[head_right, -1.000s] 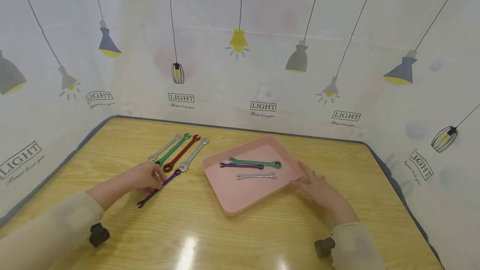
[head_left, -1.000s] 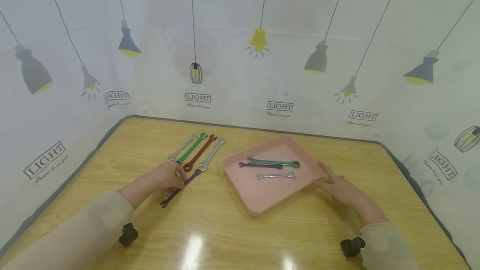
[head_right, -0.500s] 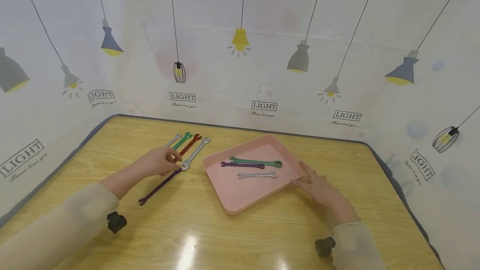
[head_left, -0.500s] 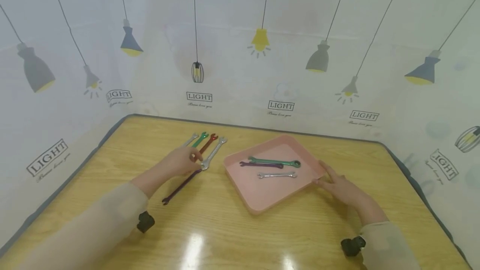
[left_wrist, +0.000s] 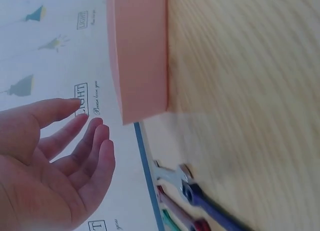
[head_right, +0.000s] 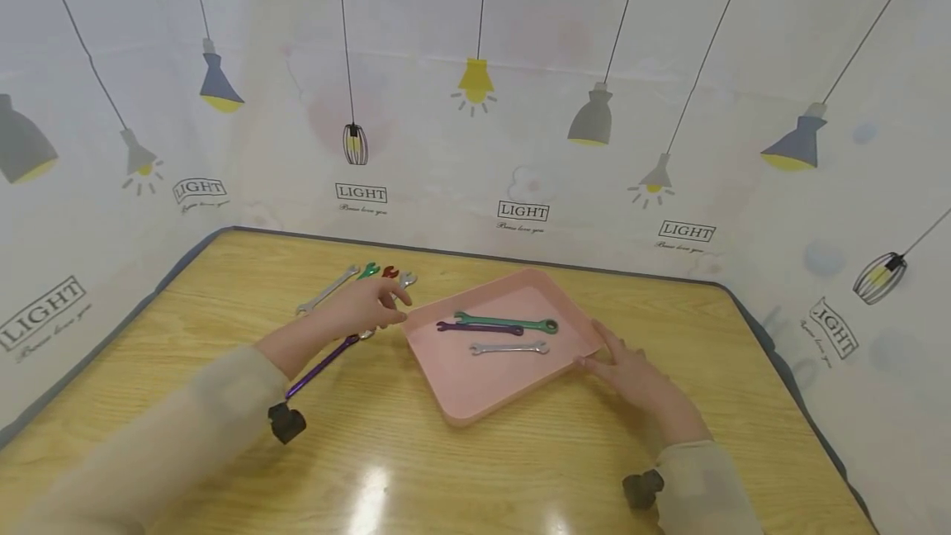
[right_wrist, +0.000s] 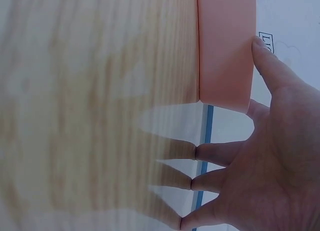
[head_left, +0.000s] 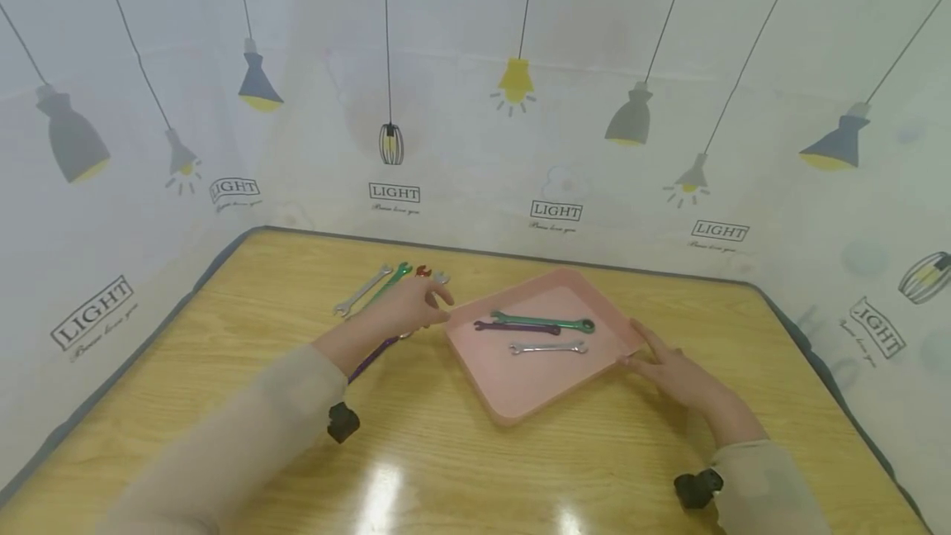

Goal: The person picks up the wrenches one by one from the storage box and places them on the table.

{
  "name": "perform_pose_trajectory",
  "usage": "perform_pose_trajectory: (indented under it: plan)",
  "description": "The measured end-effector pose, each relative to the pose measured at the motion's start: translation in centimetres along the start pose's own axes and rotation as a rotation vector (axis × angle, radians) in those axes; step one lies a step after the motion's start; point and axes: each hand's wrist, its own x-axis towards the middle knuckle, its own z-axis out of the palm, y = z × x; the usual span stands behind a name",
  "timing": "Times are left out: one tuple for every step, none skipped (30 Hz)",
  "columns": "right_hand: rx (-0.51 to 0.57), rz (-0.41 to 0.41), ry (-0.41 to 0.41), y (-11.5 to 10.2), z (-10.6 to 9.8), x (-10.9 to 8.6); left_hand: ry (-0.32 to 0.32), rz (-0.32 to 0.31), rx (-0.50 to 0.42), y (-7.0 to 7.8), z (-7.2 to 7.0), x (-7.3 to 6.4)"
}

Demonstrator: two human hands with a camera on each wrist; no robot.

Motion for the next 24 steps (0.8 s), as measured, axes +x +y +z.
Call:
perform_pose_trajectory:
  plan:
    - [-0.002, -0.003, 0.003, 0.0, 0.0, 0.0, 0.004, -0.003, -0.001, 0.3, 0.1, 0.1]
    - [-0.001, -0.005, 0.004, 0.0, 0.0, 0.0, 0.007, -0.006, -0.010, 0.7, 0.2, 0.3]
    - [-0.001, -0.007, 0.006, 0.0, 0.0, -0.1, 0.008, -0.007, -0.024, 1.0, 0.4, 0.5]
    - [-0.001, -0.008, 0.007, 0.0, 0.0, -0.1, 0.010, -0.014, -0.036, 1.4, 0.5, 0.7]
    - [-0.001, -0.008, 0.007, 0.0, 0.0, -0.1, 0.009, -0.021, -0.049, 1.7, 0.7, 0.9]
    - [-0.001, -0.008, 0.008, -0.1, 0.0, -0.1, 0.005, -0.028, -0.064, 2.0, 0.9, 1.2]
    - [0.000, -0.005, 0.007, -0.1, 0.0, -0.1, -0.001, -0.032, -0.079, 2.3, 1.1, 1.5]
    - [0.002, -0.004, 0.007, -0.1, 0.0, -0.1, -0.010, -0.030, -0.094, 2.6, 1.3, 1.8]
    - [0.003, -0.003, 0.006, -0.1, 0.0, -0.1, -0.015, -0.031, -0.099, 2.8, 1.5, 2.0]
    - [0.004, -0.003, 0.005, -0.1, 0.0, -0.1, -0.018, -0.033, -0.101, 3.1, 1.7, 2.2]
    - [0.004, -0.002, 0.005, -0.1, 0.0, -0.1, -0.022, -0.034, -0.104, 3.4, 1.9, 2.5]
    - [0.004, -0.003, 0.006, -0.1, 0.0, -0.1, -0.024, -0.028, -0.098, 3.6, 2.1, 2.7]
    - [0.004, -0.003, 0.006, -0.1, 0.0, -0.1, -0.026, -0.026, -0.088, 3.9, 2.3, 2.8]
    - [0.004, -0.002, 0.005, -0.1, 0.0, -0.1, -0.032, -0.022, -0.088, 4.1, 2.5, 3.0]
    - [0.004, -0.001, 0.003, -0.1, 0.0, -0.1, -0.037, -0.023, -0.093, 4.3, 2.8, 3.1]
    - [0.002, -0.001, 0.004, -0.1, 0.0, -0.1, -0.045, -0.021, -0.096, 4.6, 3.0, 3.3]
    - [0.000, 0.003, 0.003, -0.1, 0.0, -0.1, -0.054, -0.022, -0.101, 4.8, 3.2, 3.5]
    - [-0.002, 0.005, 0.003, -0.2, 0.0, -0.1, -0.063, -0.021, -0.107, 5.0, 3.5, 3.6]
    - [-0.002, 0.008, 0.001, -0.2, 0.0, -0.1, -0.072, -0.017, -0.112, 5.2, 3.8, 3.8]
    - [-0.003, 0.010, 0.000, -0.2, 0.0, -0.1, -0.083, -0.014, -0.121, 5.4, 4.1, 4.0]
    - [-0.006, 0.011, -0.001, -0.2, 0.0, -0.1, -0.093, -0.013, -0.125, 5.6, 4.3, 4.1]
    - [-0.009, 0.014, -0.001, -0.2, -0.1, 0.0, -0.099, -0.006, -0.118, 5.7, 4.6, 4.2]
    - [-0.010, 0.016, -0.002, -0.2, -0.1, 0.0, -0.106, 0.000, -0.118, 5.9, 4.9, 4.4]
    - [-0.010, 0.017, -0.003, -0.2, -0.1, 0.0, -0.110, 0.012, -0.114, 6.1, 5.2, 4.5]
